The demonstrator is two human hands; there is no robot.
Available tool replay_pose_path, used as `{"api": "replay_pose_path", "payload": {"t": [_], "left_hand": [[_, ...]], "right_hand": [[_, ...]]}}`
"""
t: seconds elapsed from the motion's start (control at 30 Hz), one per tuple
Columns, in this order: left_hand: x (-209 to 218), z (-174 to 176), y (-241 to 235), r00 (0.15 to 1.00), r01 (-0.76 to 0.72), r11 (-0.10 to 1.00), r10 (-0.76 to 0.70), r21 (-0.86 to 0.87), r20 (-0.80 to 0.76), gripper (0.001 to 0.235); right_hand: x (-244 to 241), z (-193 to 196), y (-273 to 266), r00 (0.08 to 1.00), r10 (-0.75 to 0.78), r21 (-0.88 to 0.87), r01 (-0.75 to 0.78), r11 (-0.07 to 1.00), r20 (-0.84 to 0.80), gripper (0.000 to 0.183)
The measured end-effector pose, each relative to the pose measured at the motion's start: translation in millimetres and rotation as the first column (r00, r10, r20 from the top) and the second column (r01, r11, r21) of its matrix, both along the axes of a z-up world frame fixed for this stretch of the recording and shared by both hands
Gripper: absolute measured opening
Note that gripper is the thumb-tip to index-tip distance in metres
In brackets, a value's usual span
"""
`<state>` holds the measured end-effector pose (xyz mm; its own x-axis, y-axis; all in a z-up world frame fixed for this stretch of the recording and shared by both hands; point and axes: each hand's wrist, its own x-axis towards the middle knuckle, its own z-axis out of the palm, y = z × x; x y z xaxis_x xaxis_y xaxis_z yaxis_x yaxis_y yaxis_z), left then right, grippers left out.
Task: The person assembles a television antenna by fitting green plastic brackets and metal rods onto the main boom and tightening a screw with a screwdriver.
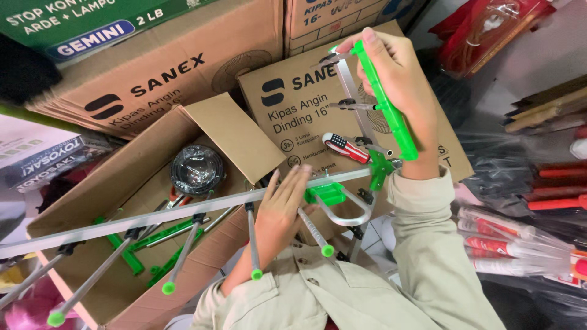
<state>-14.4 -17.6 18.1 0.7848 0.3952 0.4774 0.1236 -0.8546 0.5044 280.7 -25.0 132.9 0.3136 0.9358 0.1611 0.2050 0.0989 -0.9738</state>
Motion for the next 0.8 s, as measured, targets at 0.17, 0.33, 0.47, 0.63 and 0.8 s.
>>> {"api": "replay_pose_path", "payload": {"t": [0.17, 0.33, 0.47, 0.63, 0.8], "left_hand": [[-61.0, 29.4, -27.4, 0.959, 0.105, 0.959, -0.167, -0.263, -0.228, 0.101], [-141.5, 50.2, -33.2, 0.734, 0.537, 0.839, -0.516, -0.087, -0.442, 0.059], [-143.3, 109.6, -37.8, 0.824, 0.409, 0.907, -0.319, 0.102, -0.469, 0.047], [-63.4, 196.5, -7.0, 0.250, 0.308, 0.951, -0.053, 0.028, -0.967, 0.044], [31.5, 197.4, 74.4, 0.557, 0.122, 0.986, 0.026, 0.113, -0.830, 0.044]], "right_hand": [[-2.8, 4.2, -2.5, 0.998, -0.024, -0.008, 0.024, 1.000, 0.052, 0.053], [-1.9, 3.4, -1.0, 0.999, 0.023, 0.002, -0.023, 1.000, 0.049, 0.051], [-6.2, 2.8, -5.5, 1.000, 0.027, 0.023, -0.027, 0.999, -0.011, 0.049], [-5.4, 2.3, -5.0, 0.998, 0.032, 0.059, -0.035, 0.998, 0.047, 0.049], [-0.5, -4.8, -6.4, 0.999, 0.031, 0.038, -0.030, 0.999, -0.042, 0.046]]}}
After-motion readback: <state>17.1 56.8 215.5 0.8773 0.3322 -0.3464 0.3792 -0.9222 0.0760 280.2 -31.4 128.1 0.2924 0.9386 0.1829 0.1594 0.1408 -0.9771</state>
